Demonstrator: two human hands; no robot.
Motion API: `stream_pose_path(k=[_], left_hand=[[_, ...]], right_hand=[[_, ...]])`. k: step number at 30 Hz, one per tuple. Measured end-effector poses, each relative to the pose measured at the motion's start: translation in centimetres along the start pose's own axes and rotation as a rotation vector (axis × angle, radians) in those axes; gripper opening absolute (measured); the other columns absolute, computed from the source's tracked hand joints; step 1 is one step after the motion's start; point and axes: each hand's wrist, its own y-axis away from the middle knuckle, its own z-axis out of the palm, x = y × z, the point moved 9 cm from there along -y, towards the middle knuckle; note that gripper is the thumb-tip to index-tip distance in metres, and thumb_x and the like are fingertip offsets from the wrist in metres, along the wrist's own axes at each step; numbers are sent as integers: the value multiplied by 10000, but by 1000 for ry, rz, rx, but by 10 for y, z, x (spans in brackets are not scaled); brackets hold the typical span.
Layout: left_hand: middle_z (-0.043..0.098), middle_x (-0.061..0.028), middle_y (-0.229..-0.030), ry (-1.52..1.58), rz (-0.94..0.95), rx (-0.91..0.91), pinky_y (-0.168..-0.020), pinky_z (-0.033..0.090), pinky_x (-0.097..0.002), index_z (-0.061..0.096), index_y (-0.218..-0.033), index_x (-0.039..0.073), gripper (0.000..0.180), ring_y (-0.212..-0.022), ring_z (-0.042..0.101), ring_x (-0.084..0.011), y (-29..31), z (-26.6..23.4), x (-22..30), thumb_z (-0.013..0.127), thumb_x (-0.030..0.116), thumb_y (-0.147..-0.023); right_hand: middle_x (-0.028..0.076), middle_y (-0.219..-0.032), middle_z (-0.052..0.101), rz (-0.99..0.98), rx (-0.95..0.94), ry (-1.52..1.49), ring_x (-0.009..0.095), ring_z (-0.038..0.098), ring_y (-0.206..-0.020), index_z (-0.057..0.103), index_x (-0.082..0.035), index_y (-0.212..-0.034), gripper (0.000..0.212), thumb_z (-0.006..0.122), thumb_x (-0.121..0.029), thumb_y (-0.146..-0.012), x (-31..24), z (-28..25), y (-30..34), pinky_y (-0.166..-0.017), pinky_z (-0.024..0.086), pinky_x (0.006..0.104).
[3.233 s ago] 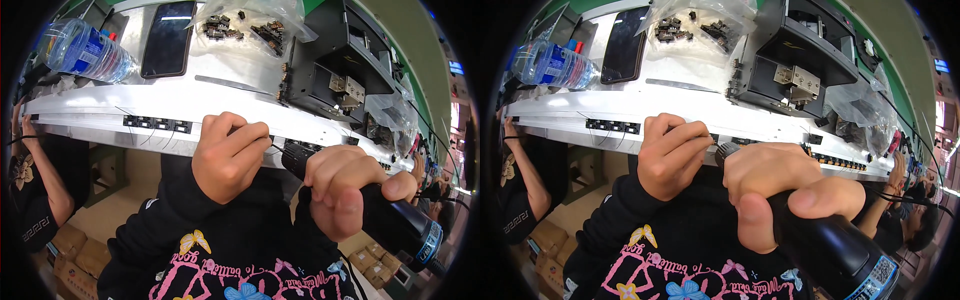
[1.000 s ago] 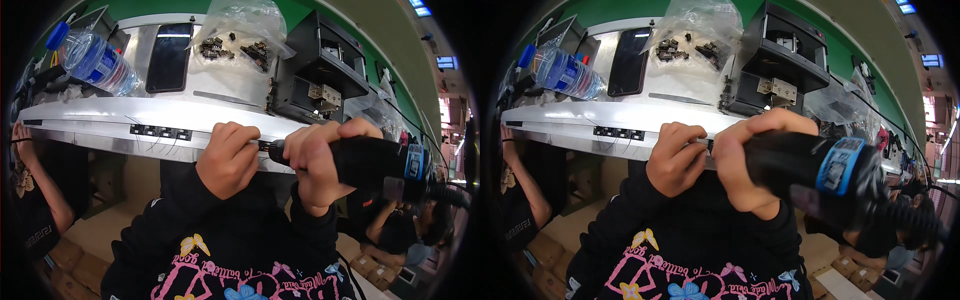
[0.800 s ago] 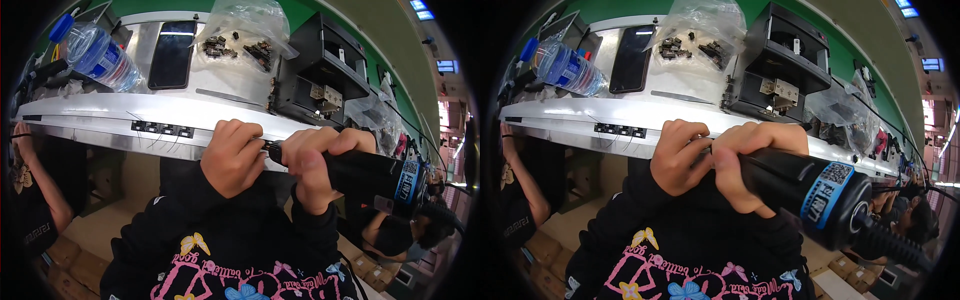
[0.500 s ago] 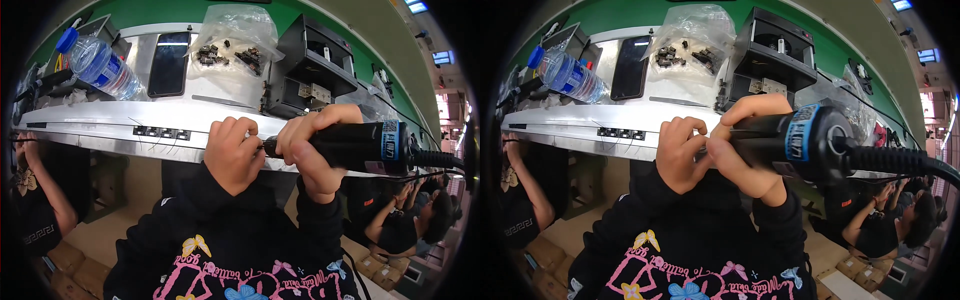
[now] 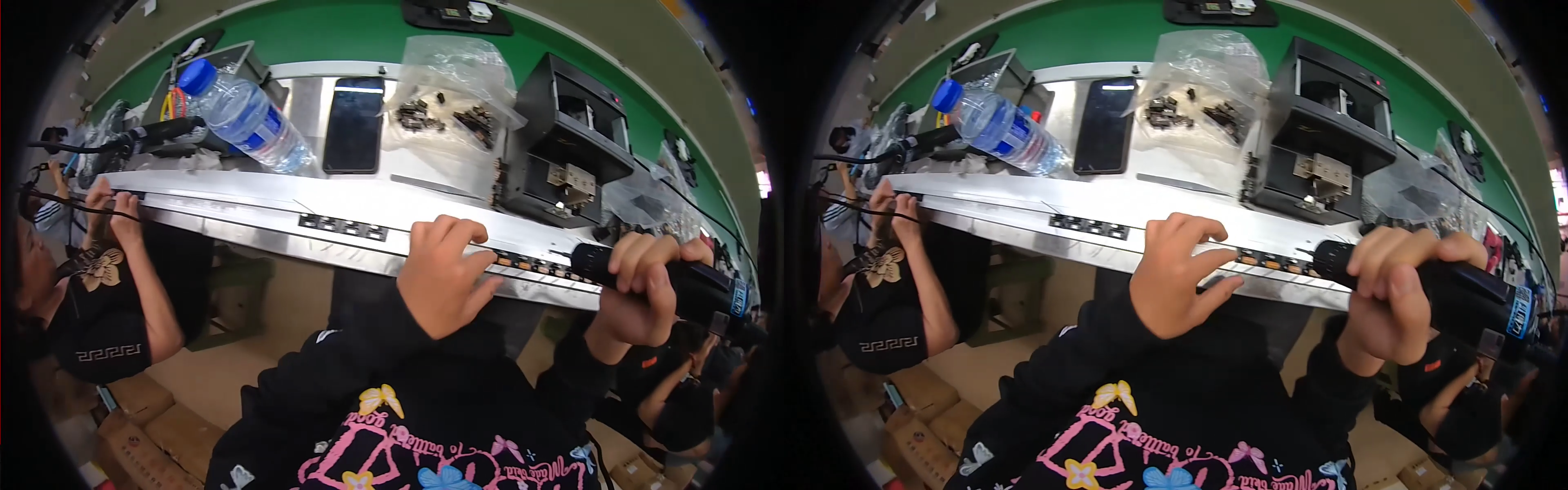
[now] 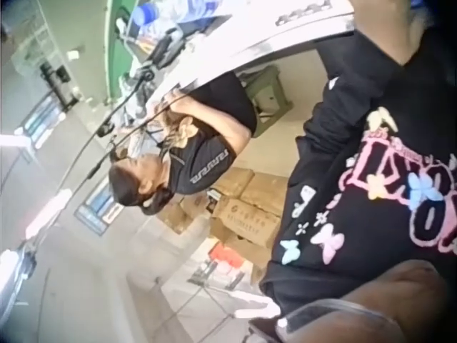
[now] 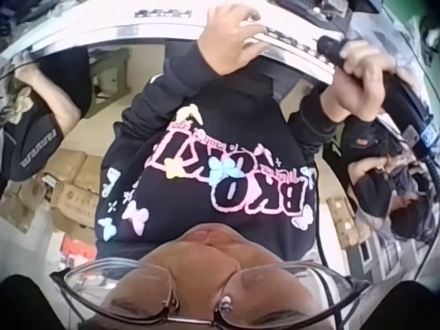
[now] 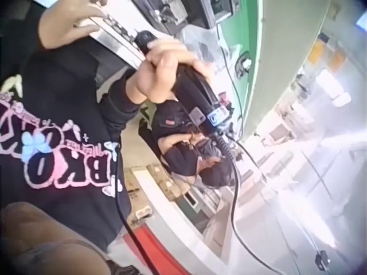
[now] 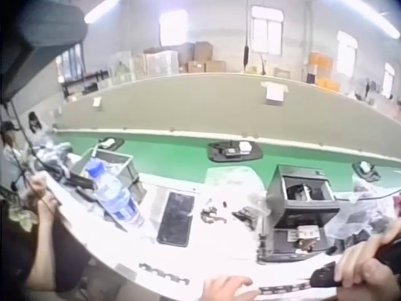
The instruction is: Screw components into a long LED light strip rail using an electric screwdriver.
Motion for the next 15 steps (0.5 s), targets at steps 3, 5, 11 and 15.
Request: stream_pose_path(k=[3,5,11,15], left_hand=[[675,-77,-1020,-174,-63,122,-865,414,-416,735,-927,75,174,-987,625,-285,7,-48,-2,800,102,-768],[700,-98,-941,-353,-144,288,-860,447,-417,736,-916,67,141,-920,646,-312,23,-89,-18,778,70,-782],[711,-120,-972,-606,-347,363,-854,477,-449,709,-869,31,80,-935,634,-345,71,-132,-82,749,48,-803],[717,-135,-979,-419,-287,215,-858,498,-434,716,-907,10,116,-958,642,-347,54,-109,-66,754,54,-807]], right_hand=[[85,-705,490,-10,22,19,178,473,-562,424,-29,-1289,409,563,-9,-905,-4,-9,6,-628,466,364],[21,-680,431,-17,73,122,130,423,-547,484,-37,-1264,368,549,-54,-902,-10,-16,10,-586,427,323],[31,-667,425,-29,137,71,149,448,-534,442,-30,-1248,392,577,-35,-880,-4,-20,10,-580,443,337],[38,-668,433,-19,178,68,150,442,-524,441,-27,-1236,382,582,-31,-880,-2,-26,9,-571,440,339]])
